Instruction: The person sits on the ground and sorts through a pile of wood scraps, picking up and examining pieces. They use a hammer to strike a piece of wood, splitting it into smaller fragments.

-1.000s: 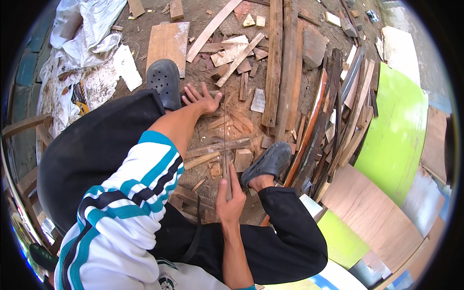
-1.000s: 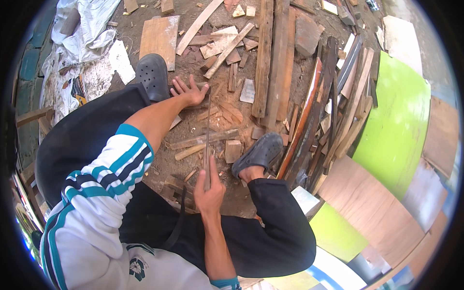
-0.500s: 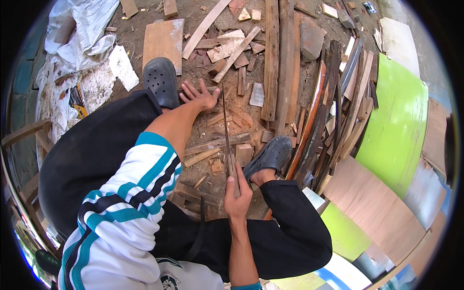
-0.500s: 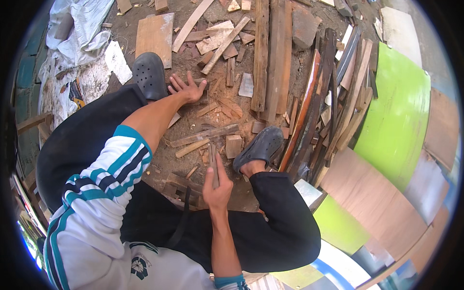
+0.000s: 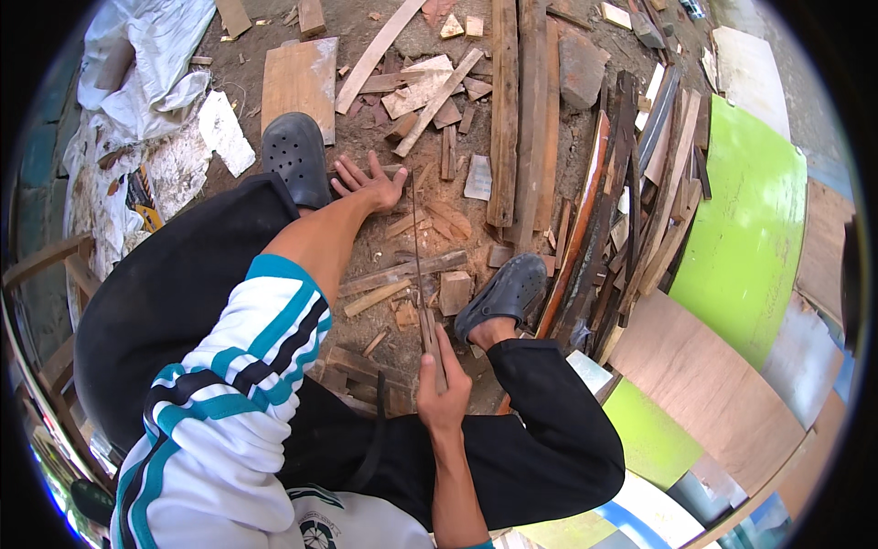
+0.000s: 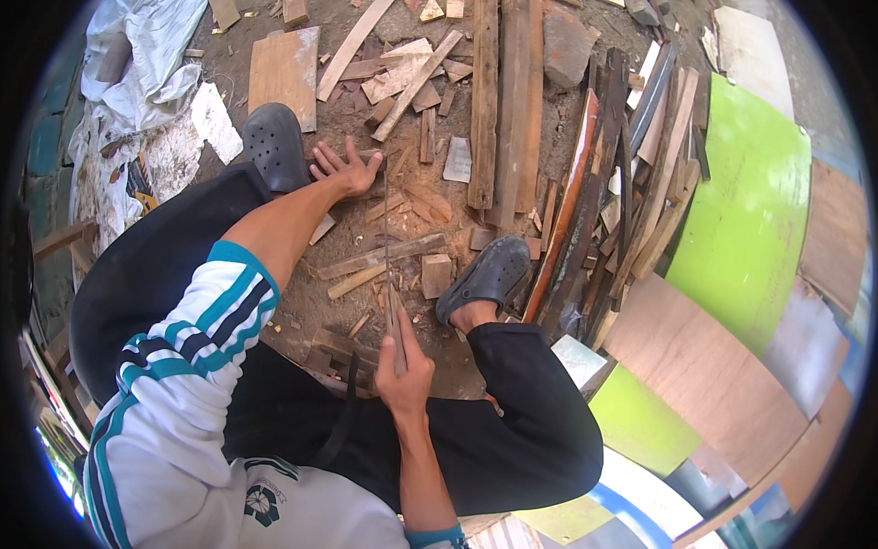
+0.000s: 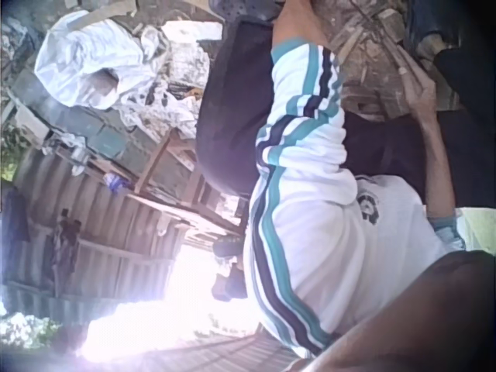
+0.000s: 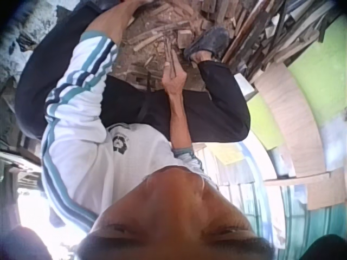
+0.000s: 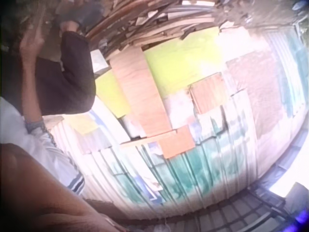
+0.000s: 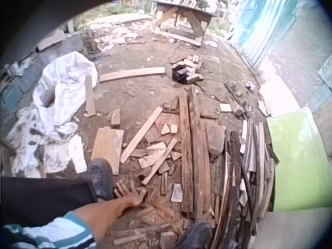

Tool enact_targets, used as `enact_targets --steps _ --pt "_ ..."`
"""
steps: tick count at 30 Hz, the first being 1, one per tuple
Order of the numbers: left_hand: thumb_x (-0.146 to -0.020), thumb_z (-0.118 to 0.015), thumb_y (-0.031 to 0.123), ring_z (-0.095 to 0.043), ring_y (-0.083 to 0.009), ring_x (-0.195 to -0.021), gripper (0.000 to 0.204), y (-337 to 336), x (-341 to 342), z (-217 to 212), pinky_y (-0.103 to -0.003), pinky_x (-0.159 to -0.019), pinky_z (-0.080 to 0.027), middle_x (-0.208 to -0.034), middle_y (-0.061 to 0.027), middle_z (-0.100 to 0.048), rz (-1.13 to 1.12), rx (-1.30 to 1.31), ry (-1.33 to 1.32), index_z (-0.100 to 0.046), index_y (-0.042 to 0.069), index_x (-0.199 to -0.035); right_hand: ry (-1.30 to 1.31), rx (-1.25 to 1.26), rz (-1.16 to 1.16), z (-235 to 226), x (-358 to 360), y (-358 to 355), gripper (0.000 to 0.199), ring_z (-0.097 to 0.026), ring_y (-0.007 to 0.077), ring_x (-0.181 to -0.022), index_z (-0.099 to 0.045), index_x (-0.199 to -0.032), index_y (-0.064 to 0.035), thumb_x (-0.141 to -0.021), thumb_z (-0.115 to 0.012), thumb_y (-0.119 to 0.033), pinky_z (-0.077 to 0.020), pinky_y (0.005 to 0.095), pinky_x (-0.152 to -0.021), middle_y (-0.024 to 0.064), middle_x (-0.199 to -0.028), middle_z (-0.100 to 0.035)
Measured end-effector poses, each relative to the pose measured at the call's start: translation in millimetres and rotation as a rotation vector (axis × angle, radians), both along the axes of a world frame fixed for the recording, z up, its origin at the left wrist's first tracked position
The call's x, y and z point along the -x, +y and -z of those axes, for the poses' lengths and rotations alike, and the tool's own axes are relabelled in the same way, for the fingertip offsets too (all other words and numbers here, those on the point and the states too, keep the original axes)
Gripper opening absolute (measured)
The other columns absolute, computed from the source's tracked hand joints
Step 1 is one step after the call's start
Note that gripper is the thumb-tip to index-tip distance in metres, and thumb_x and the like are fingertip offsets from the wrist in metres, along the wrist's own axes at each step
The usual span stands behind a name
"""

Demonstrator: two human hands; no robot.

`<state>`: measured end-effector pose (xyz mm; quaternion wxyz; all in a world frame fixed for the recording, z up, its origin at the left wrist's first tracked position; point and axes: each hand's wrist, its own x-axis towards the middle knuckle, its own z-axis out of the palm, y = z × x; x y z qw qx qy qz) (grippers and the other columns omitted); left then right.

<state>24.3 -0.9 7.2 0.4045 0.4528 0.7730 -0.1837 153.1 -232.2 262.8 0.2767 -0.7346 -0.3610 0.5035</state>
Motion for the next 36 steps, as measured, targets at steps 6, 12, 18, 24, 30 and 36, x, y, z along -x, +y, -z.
enact_targets --steps 6,12,18,24,30,36 --pt "-0.089 -0.025 0.08 0.031 -0.0452 -0.143 0.098 -4 0 5 -0.064 -0.112 0.01 -0.154 -0.0324 0.028 -0.007 -0.015 0.01 0.01 0.021 -0.158 0.003 0.083 -0.034 28 1 44 0.044 -0.062 0.0215 -0.113 -0.052 -0.136 0.008 -0.096 -0.055 -0.009 -0.0449 0.0297 -0.096 0.0238 -0.126 -0.063" --pt "-0.087 -0.027 0.082 0.03 -0.0452 -0.143 0.099 -1 1 6 -0.064 -0.112 0.01 -0.154 -0.0324 0.028 -0.003 -0.03 0.012 0.008 0.023 -0.158 -0.136 -0.242 -0.058 26 -5 -16 0.044 -0.071 0.0211 -0.078 -0.055 -0.135 0.0024 -0.094 -0.057 -0.013 -0.0519 0.0318 -0.07 0.028 -0.09 -0.069" --pt "-0.089 -0.026 0.079 0.034 -0.0442 -0.142 0.097 -4 3 6 -0.064 -0.111 0.014 -0.154 -0.0319 0.03 -0.009 -0.024 0.0 0.009 0.022 -0.158 -0.056 -0.074 -0.01 29 -12 -6 0.045 -0.072 0.0244 -0.095 -0.056 -0.135 -0.0006 -0.092 -0.059 -0.01 -0.0525 0.0304 -0.077 0.0285 -0.101 -0.07" --pt "-0.088 -0.026 0.08 0.031 -0.0448 -0.143 0.096 -5 5 12 -0.063 -0.112 0.012 -0.155 -0.0323 0.027 0.001 -0.041 0.024 0.008 0.023 -0.158 -0.061 -0.045 0.074 25 -13 -1 0.042 -0.063 0.0168 -0.104 -0.055 -0.134 0.006 -0.095 -0.056 -0.011 -0.0468 0.0287 -0.091 0.0197 -0.114 -0.069" --pt "-0.09 -0.026 0.077 0.025 -0.046 -0.145 0.092 -1 1 9 -0.063 -0.112 0.011 -0.158 -0.0318 0.019 -0.012 -0.052 0.067 0.002 0.023 -0.159 -0.149 -0.031 0.162 -8 -48 -21 0.041 -0.068 0.0155 -0.085 -0.06 -0.131 0.0018 -0.092 -0.061 -0.012 -0.0522 0.0296 -0.077 0.0217 -0.094 -0.073" --pt "-0.089 -0.036 0.075 0.017 -0.0413 -0.149 0.095 -24 -23 -16 -0.065 -0.111 0.013 -0.161 -0.0288 0.005 0.022 -0.325 0.098 -0.013 0.014 -0.158 -0.336 -0.181 0.046 -90 -70 -29 0.042 -0.07 0.0168 -0.079 -0.059 -0.13 0.004 -0.091 -0.062 -0.009 -0.0534 0.0296 -0.073 0.023 -0.093 -0.072"
